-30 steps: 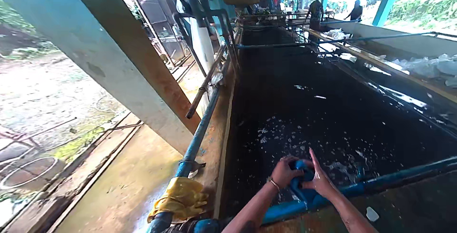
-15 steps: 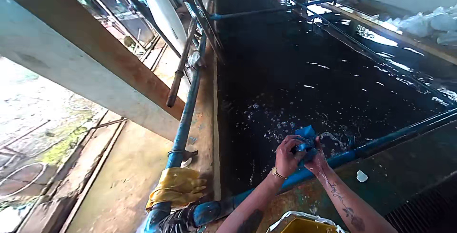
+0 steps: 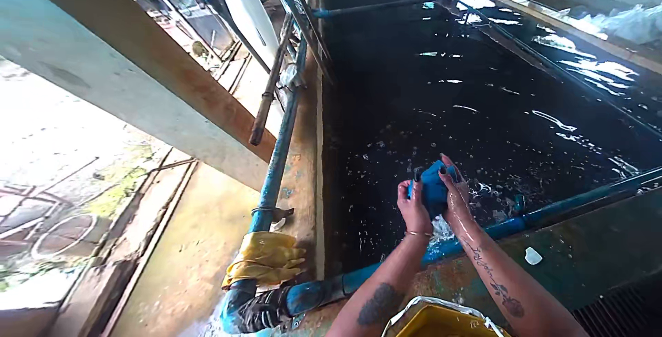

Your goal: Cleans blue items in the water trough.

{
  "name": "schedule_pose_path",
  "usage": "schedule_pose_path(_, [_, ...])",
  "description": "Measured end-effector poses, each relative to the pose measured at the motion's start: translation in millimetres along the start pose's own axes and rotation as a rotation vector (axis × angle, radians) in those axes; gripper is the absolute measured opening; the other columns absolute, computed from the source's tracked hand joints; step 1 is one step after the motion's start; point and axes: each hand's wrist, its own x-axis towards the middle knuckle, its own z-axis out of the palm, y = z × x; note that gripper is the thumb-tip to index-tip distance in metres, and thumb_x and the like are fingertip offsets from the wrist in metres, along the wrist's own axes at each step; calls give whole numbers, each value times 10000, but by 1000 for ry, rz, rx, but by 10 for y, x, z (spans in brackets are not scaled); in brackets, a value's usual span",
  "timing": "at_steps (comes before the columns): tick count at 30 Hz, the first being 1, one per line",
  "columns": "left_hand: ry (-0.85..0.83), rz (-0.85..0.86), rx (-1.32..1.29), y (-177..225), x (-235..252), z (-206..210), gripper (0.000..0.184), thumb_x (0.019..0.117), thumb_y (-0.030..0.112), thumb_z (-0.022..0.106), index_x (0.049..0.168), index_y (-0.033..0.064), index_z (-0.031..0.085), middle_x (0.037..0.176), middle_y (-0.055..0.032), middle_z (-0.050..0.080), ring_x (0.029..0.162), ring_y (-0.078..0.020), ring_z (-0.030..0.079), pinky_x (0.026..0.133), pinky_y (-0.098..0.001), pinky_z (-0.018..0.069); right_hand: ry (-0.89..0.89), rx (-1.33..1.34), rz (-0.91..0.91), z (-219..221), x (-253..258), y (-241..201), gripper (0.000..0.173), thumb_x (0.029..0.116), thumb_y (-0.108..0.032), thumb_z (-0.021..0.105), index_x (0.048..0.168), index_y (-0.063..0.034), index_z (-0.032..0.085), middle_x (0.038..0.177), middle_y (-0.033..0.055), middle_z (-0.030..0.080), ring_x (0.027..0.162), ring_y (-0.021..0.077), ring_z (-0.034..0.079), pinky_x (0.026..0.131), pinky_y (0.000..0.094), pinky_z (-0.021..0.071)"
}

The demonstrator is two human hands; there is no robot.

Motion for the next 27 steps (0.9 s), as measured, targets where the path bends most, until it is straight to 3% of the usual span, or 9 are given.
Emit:
schedule_pose_path(3, [19,-116,-70,-84,233,-92,200,1064,135,466,928,40,577,765,-60,642,712,-159,654,694,-366,581,-29,36,8,69,40,-12,218,928,-70,697,1131,4,666,981,112,710,906,174,688,845,367,593])
schedule_pose_path(7, [-53,-452,-230,-84,150,-159,370,1109,382,353,1312,115,510,1040,-109,668,928,-221,675,796,-426,581,0,-103,-217,93,-60,70,136,948,-74,651,1042,2,712,1017,93,737,986,151,690,909,348,574])
schedule_pose_path(11, [-220,-746,-430,89,12,-289,571,1109,428,156,978,131,625,806,-34,693,744,-126,688,648,-288,586,-141,-580,-737,82,-392,98,219,851,-209,726,852,7,764,924,116,762,922,185,730,858,378,589])
schedule_pose_path(13, [-431,-703,-257,309,-92,-483,461,1121,251,200,1100,145,648,921,25,712,867,-31,678,788,-215,566,-269,-678,-977,96,-547,136,277,886,-318,732,774,-66,758,850,81,766,872,193,747,839,395,610])
schedule_pose_path(15, [-829,-763,-90,360,101,-644,381,1132,300,269,1274,153,590,1050,69,667,971,31,624,881,-177,524,-420,-761,-1144,99,-702,139,273,935,-313,679,739,-125,710,774,34,728,784,160,717,748,336,595])
schedule_pose_path(17, [-1065,-1045,-212,116,361,-614,358,1078,474,426,995,215,659,842,108,660,771,42,626,712,-150,530,-619,-827,-1247,55,-819,168,234,955,-197,643,744,-112,698,749,48,679,763,196,673,758,338,558])
schedule_pose_path(20, [-1151,-1326,15,117,515,-431,463,1056,365,301,702,225,564,586,114,533,523,33,527,507,-134,472,-802,-921,-1384,24,-825,281,198,915,-62,624,741,-111,706,740,35,678,745,204,655,724,344,525])
schedule_pose_path(24, [-1220,-936,1045,251,549,-242,261,1078,247,465,930,83,603,700,30,532,590,-39,512,577,-204,464,-1017,-1037,-1332,-88,-773,689,184,907,-52,611,762,-107,709,803,40,691,823,220,687,749,378,550])
schedule_pose_path(27, [-1639,-397,1577,-169,646,-363,300,1058,191,535,989,-39,714,912,-178,687,876,-303,658,845,-503,516,-1300,-1150,-1080,-110,-706,970,217,941,-3,569,790,-7,725,806,114,700,850,269,704,806,398,551])
